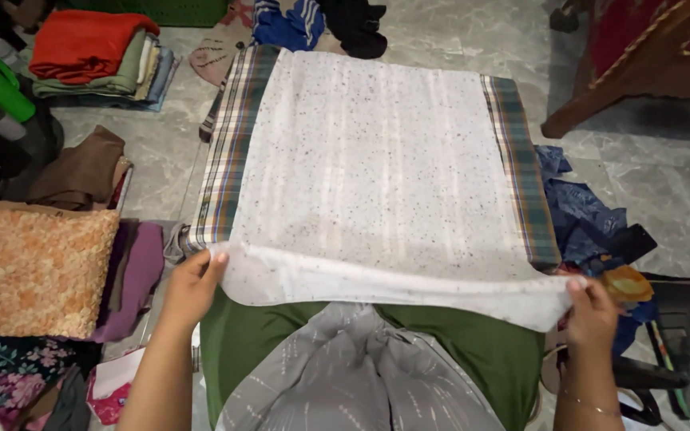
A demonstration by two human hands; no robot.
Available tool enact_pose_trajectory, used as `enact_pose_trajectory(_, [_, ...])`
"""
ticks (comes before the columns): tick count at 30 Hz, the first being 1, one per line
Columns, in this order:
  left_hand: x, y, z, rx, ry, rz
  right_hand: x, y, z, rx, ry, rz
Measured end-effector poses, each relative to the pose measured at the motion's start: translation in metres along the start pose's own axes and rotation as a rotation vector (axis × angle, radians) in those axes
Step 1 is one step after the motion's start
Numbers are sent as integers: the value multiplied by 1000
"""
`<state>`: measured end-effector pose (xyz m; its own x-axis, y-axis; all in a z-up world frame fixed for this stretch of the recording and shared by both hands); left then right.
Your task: The person is ironing a white garment on a low surface while sitting on the floor.
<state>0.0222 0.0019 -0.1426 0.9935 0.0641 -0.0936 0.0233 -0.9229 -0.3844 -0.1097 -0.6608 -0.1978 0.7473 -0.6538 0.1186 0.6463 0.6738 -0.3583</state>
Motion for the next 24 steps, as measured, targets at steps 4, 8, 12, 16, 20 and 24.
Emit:
enact_pose_trajectory(4, [16, 9, -8, 70, -124, -5, 21, 17, -10, -222, -28, -7])
enact_pose_trajectory(8, [30, 14, -15, 127, -297, -21, 13, 41, 56, -341, 119, 100])
enact_pose_trajectory(12, [47, 9, -29, 215, -276, -129, 38, 56, 73, -599, 258, 142])
enact_pose_trajectory(16, [75, 9, -78, 189, -283, -106, 88, 72, 66, -681, 129, 166])
enact_pose_trajectory(20, [147, 22, -91, 255, -305, -63, 149, 117, 102, -782, 183, 249])
enact_pose_trajectory(24, [265, 51, -41, 359, -90, -95, 232, 170, 70, -775, -6, 254])
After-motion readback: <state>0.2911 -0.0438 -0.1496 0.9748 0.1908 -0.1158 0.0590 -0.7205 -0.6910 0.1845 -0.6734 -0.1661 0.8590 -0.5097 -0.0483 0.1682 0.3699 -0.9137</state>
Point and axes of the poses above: each hand's wrist, its own x-axis towards the middle knuckle, its own y-axis out of the palm, z = x × y, the point moved 1 cm from there along x, towards the middle knuckle, and after that the axes turned 8 degrees about -x, right-handed, at the moved point
